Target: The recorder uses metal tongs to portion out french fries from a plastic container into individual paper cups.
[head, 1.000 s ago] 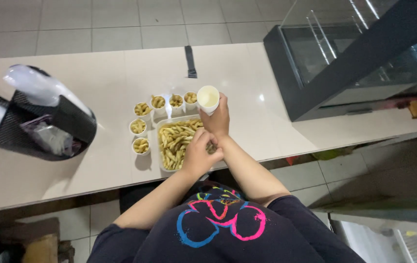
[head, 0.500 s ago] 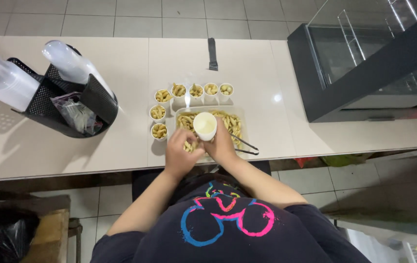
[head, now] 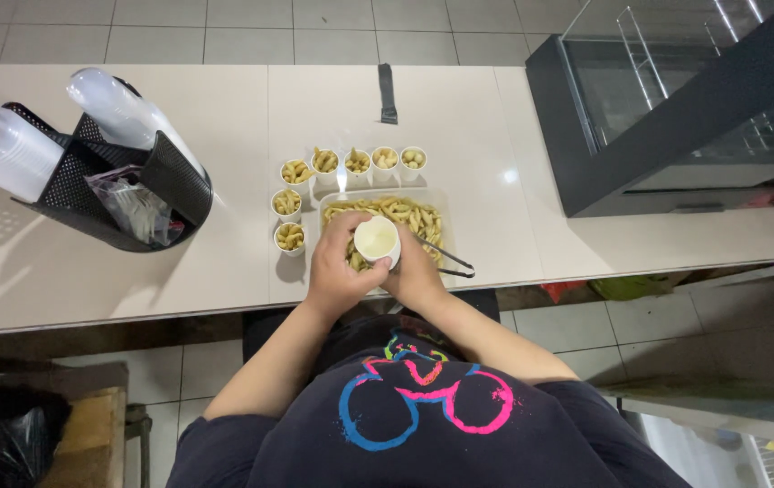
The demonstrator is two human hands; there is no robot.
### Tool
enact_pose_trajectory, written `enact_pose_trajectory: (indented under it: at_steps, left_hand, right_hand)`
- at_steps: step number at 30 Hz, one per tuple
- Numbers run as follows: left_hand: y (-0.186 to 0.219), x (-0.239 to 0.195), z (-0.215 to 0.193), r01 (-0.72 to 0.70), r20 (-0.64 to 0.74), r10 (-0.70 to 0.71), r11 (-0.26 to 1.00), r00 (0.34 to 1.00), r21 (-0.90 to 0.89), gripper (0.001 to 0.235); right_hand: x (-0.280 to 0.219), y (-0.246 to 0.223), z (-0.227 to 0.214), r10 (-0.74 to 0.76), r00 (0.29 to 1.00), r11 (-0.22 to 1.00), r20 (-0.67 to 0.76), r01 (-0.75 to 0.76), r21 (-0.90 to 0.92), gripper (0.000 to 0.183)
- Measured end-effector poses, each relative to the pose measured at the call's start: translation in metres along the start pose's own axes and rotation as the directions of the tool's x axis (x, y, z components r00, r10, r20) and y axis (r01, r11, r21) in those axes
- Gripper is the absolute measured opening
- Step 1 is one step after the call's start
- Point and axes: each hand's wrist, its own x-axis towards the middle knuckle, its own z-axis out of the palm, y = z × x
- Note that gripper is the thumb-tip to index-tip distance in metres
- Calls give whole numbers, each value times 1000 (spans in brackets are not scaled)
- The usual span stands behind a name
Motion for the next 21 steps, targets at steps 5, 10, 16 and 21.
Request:
enact_pose_trajectory:
  at_steps: [5,10,16,21]
  left_hand:
    - [-1,2,-5,-49,30,49,999,998,4,32]
    - [-13,-2,3,5,90,9,988,996,-154,14]
    - [-21,2,14,252,211,-161,808,964,-533,11]
    - [-7,21,25,88,66,-66,900,996,-427,14]
  right_hand:
    - [5,-11,-12,7,1000,1000,-19,-7,4,59]
    - [7,-1,-18,-45,997,998,-70,43,-37,63]
    - [11,2,-25,-43,992,995,-121,32,-97,59]
    - [18,13,-44,11,987,998,-162,-22,-62,55]
